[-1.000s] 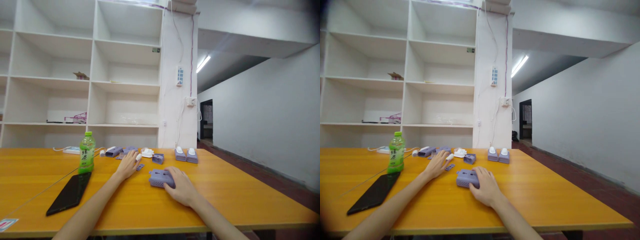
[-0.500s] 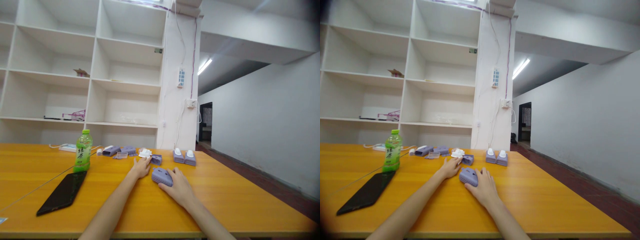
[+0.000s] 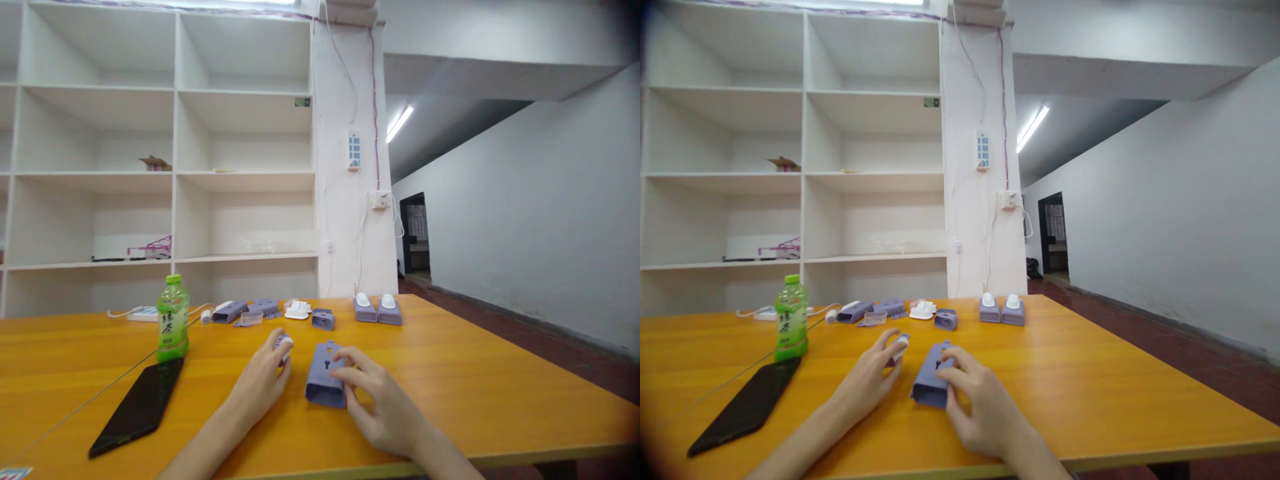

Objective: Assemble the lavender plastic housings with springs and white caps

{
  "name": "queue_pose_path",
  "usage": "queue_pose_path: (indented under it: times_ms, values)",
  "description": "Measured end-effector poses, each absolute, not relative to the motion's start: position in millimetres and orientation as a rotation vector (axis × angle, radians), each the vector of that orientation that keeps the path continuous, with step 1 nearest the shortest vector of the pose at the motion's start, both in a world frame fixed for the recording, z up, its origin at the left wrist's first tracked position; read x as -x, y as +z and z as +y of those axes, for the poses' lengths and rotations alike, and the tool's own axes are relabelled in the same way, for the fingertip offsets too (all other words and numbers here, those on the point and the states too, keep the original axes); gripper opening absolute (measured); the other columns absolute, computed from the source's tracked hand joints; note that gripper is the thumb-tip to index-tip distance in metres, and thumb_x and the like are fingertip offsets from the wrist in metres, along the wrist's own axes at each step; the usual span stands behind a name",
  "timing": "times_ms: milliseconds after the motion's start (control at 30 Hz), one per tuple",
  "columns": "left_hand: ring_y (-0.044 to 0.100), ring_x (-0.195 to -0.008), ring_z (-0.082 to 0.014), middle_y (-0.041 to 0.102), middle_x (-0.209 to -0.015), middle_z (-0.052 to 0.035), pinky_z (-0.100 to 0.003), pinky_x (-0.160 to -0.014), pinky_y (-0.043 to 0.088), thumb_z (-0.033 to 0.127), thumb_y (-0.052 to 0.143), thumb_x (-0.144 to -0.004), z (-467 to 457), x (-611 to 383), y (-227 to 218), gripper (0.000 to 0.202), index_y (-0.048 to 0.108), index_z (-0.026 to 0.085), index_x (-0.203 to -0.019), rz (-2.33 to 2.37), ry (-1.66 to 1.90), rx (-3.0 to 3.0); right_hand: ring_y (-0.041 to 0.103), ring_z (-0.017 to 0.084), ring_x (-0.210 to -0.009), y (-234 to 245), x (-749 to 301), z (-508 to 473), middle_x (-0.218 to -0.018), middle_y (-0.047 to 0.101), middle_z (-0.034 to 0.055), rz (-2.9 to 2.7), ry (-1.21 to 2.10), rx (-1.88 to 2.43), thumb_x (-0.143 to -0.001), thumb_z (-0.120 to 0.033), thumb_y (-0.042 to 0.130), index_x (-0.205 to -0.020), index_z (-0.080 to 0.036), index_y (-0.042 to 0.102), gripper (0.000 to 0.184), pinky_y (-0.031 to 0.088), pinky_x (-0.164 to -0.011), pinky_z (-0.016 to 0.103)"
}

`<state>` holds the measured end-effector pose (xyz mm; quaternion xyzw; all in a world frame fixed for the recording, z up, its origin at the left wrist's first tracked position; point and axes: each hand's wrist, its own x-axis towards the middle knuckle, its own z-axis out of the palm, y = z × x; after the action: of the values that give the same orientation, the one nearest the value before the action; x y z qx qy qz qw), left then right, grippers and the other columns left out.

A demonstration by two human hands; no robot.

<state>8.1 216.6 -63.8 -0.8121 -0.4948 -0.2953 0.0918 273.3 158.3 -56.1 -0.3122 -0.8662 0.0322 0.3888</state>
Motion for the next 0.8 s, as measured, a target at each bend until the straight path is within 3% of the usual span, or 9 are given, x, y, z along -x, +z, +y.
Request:
queue_pose_path:
  times_ms: [67, 133, 267, 400, 467, 567, 633, 700, 800]
  values:
    - [0.068, -0.113, -0.0215, 0.056, -0.142, -0.0079, -0.036, -0.102, 0.053, 0.02, 0.047, -0.099, 194.4, 10.8, -70.2, 0.026, 0.067, 0.028, -0.113, -1.422, -0.991, 2.532, 0.047, 0.026, -0.14, -52.0, -271.4, 172.7, -0.15, 0.051, 0.0083, -2.237, 0.035, 0.876, -0.093, -0.019, 0.054, -0.131, -0.026, 0.066, 0.04, 0.035, -0.119, 0.043]
    - [0.065, -0.12, -0.0243, 0.056, -0.144, -0.0066, -0.039, -0.107, 0.051, 0.027, 0.056, -0.096, 177.9, 22.9, -77.8, 0.026, 0.068, 0.032, -0.118, -1.398, -1.041, 2.664, 0.04, 0.028, -0.145, -48.1, -268.0, 187.4, -0.156, 0.047, 0.0074, -2.309, 0.079, 0.981, -0.096, -0.032, 0.057, -0.136, -0.028, 0.064, 0.041, 0.029, -0.122, 0.046]
    - [0.063, -0.123, -0.0236, 0.047, -0.156, -0.0061, -0.04, -0.111, 0.049, 0.025, 0.063, -0.091, 163.3, 26.1, -87.9, 0.057, 0.05, 0.038, -0.146, -1.3, -1.097, 2.839, 0.05, 0.032, -0.135, -44.0, -258.3, 195.0, -0.148, 0.055, 0.0105, -2.374, 0.137, 1.047, -0.094, -0.063, 0.058, -0.144, -0.027, 0.058, 0.062, 0.038, -0.116, 0.051]
    - [0.068, -0.094, -0.0188, 0.068, -0.12, -0.0049, -0.039, -0.1, 0.056, 0.011, 0.056, -0.088, 164.8, 19.2, -86.3, 0.071, 0.04, 0.035, -0.153, -1.272, -1.23, 2.82, 0.057, 0.034, -0.112, -44.2, -251.3, 177.0, -0.116, 0.066, 0.0128, -2.267, -0.077, 1.146, -0.097, -0.064, 0.049, -0.121, -0.027, 0.074, 0.051, 0.048, -0.097, 0.054]
    - [0.067, -0.103, -0.0207, 0.067, -0.123, -0.0054, -0.04, -0.1, 0.055, 0.005, 0.053, -0.083, 168.2, 19.1, -82.7, 0.075, 0.042, 0.034, -0.151, -1.253, -1.292, 2.804, 0.058, 0.032, -0.103, -45.9, -251.5, 169.6, -0.106, 0.065, 0.0121, -2.185, -0.188, 1.199, -0.097, -0.063, 0.049, -0.111, -0.028, 0.077, 0.047, 0.049, -0.09, 0.05]
    - [0.045, -0.143, -0.0258, 0.049, -0.155, -0.005, -0.044, -0.112, 0.048, -0.003, 0.047, -0.074, 176.9, 23.5, -77.5, 0.081, 0.048, 0.034, -0.147, -1.209, -1.377, 2.796, 0.054, 0.034, -0.121, -50.5, -255.7, 166.6, -0.13, 0.062, 0.0125, -2.197, -0.174, 1.157, -0.093, -0.066, 0.057, -0.121, -0.031, 0.074, 0.048, 0.042, -0.104, 0.053]
    - [0.03, -0.153, -0.0252, 0.037, -0.164, -0.0028, -0.047, -0.119, 0.041, -0.004, 0.045, -0.074, 185.5, 26.2, -74.8, 0.083, 0.047, 0.034, -0.148, -1.243, -1.344, 2.822, 0.039, 0.038, -0.141, -54.4, -258.4, 167.8, -0.154, 0.046, 0.0104, -2.271, -0.08, 1.107, -0.086, -0.072, 0.062, -0.134, -0.035, 0.066, 0.061, 0.03, -0.116, 0.057]
    - [0.03, -0.154, -0.0247, 0.036, -0.165, -0.0036, -0.05, -0.124, 0.032, -0.003, 0.046, -0.076, 194.0, 26.4, -72.5, 0.081, 0.047, 0.033, -0.148, -1.305, -1.187, 2.879, 0.029, 0.038, -0.15, -57.7, -259.6, 169.1, -0.164, 0.034, 0.009, -2.329, 0.05, 1.095, -0.082, -0.074, 0.066, -0.146, -0.035, 0.054, 0.076, 0.022, -0.121, 0.057]
    - [0.048, -0.142, -0.0245, 0.054, -0.15, -0.0076, -0.048, -0.124, 0.033, 0.0, 0.048, -0.081, 198.4, 22.5, -69.8, 0.064, 0.057, 0.029, -0.138, -1.278, -1.002, 2.919, 0.04, 0.034, -0.144, -59.6, -258.6, 169.7, -0.156, 0.046, 0.0111, -2.311, 0.173, 1.097, -0.077, -0.07, 0.074, -0.151, -0.03, 0.048, 0.088, 0.029, -0.121, 0.049]
